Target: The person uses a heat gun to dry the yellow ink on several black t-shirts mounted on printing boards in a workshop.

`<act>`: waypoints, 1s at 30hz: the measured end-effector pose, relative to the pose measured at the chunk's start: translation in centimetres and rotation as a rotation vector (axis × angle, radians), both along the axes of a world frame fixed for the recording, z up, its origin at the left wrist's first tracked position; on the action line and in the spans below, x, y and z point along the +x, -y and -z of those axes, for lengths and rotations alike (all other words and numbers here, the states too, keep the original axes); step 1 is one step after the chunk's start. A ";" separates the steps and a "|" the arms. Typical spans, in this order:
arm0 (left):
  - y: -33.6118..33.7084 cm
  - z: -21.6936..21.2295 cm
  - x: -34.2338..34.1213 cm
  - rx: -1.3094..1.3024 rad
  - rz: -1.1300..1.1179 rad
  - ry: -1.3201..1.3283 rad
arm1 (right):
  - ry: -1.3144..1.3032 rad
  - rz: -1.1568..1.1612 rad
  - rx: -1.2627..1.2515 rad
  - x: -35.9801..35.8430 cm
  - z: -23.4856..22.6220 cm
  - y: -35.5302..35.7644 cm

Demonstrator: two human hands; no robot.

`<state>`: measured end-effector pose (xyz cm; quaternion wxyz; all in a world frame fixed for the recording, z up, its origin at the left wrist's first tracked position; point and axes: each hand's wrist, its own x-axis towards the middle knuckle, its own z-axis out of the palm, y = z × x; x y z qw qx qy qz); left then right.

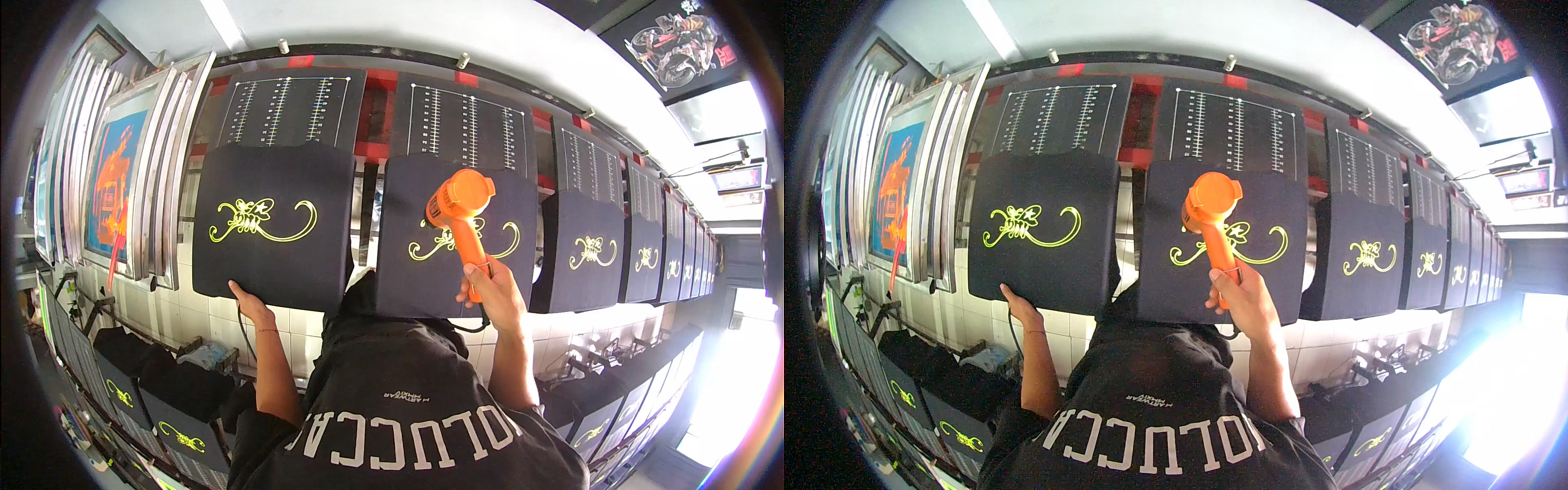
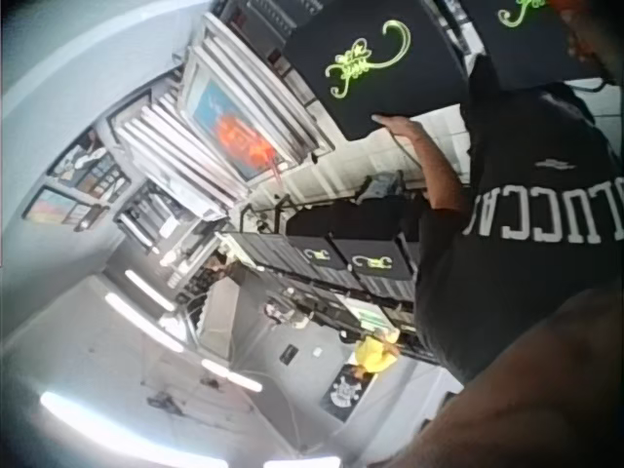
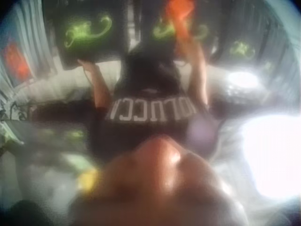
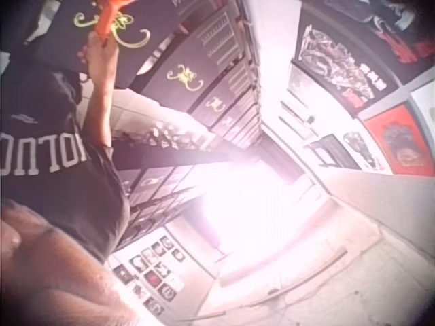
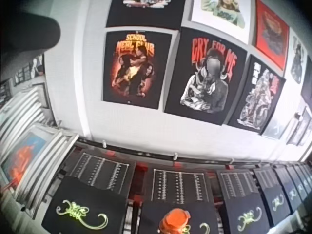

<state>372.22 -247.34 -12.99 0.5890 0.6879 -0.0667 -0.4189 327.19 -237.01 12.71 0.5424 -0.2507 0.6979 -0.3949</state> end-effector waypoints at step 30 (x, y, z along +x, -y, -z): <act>0.1 -0.5 -0.6 -0.085 -0.004 -0.001 | -0.093 0.027 0.071 -2.0 -0.5 -2.5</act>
